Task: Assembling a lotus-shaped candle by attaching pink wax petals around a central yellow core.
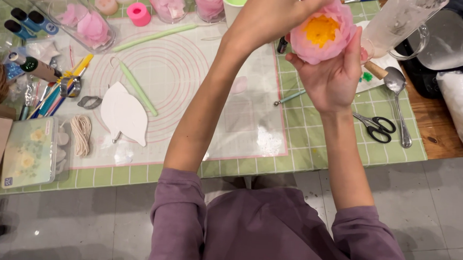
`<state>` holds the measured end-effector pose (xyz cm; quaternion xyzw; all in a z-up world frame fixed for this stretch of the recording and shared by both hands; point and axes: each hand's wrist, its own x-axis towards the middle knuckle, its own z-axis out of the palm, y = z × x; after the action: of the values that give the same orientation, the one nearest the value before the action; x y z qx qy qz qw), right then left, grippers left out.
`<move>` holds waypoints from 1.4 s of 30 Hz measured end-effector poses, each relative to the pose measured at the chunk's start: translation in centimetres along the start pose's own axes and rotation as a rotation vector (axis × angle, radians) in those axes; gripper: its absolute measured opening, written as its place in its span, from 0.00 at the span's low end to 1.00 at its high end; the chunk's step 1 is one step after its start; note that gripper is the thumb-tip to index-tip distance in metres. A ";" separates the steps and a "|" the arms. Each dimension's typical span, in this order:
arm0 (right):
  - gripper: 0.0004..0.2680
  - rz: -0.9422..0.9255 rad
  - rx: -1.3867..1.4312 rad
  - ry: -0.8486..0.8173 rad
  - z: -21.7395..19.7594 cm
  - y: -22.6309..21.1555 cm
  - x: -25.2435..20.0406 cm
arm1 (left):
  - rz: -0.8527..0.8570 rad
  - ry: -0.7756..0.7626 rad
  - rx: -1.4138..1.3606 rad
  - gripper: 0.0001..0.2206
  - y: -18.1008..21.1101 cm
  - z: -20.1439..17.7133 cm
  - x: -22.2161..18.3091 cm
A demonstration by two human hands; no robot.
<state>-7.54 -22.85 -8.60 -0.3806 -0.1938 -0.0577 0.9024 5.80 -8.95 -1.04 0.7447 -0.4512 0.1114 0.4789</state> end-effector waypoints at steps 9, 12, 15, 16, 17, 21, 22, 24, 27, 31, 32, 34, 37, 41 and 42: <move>0.23 0.085 0.049 0.022 -2.2 -0.9 -0.3 | -0.073 0.284 -0.013 0.13 -10.6 -4.9 -5.5; 0.24 0.099 0.056 0.071 -4.0 -2.1 -1.2 | -0.297 0.273 -0.388 0.11 -9.6 -6.7 -10.5; 0.25 0.042 0.091 0.120 -6.1 -2.4 -1.3 | -0.538 0.110 -0.358 0.06 -12.1 -5.4 -14.4; 0.25 0.003 0.145 0.162 -6.6 -2.3 -1.1 | -0.589 0.113 -0.352 0.06 -12.5 -4.6 -15.5; 0.26 -0.036 0.200 0.204 -7.1 -2.2 -0.9 | -0.641 0.116 -0.346 0.07 -13.0 -3.9 -16.6; 0.24 -0.053 0.187 0.195 -9.0 -1.5 0.0 | -0.735 0.157 -0.371 0.06 -13.5 -2.5 -17.6; 0.24 -0.049 0.195 0.190 -9.0 -1.3 0.2 | -0.740 0.177 -0.393 0.06 -13.4 -2.4 -17.6; 0.24 -0.042 0.202 0.188 -9.0 -0.9 0.5 | -0.748 0.196 -0.417 0.06 -13.0 -2.1 -17.7; 0.23 -0.035 0.249 0.177 -9.2 -0.1 1.3 | -0.750 0.201 -0.407 0.07 -12.6 -1.7 -17.6; 0.24 -0.045 0.163 0.131 -9.4 0.9 2.3 | -0.819 0.150 -0.387 0.07 -12.9 -0.7 -17.8; 0.24 -0.035 0.185 0.178 -9.2 1.1 2.8 | -0.841 0.113 -0.375 0.07 -13.1 -0.6 -17.7; 0.24 -0.018 0.215 0.198 -9.5 1.5 3.4 | -0.782 0.062 -0.312 0.07 -14.1 0.2 -18.1; 0.24 -0.019 0.201 0.145 -9.8 2.5 3.9 | -0.731 -0.026 -0.161 0.07 -14.2 0.9 -17.9; 0.25 0.035 0.216 0.049 -9.8 3.4 3.9 | -0.701 -0.128 0.020 0.08 -13.9 1.4 -18.1; 0.25 0.025 0.216 0.034 -9.9 3.7 3.8 | -0.688 -0.120 0.030 0.08 -14.5 1.6 -18.4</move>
<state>-0.10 -27.06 -15.84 -0.2822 -0.1788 -0.0315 0.9420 6.21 2.11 -21.74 0.8654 -0.1995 -0.0937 0.4500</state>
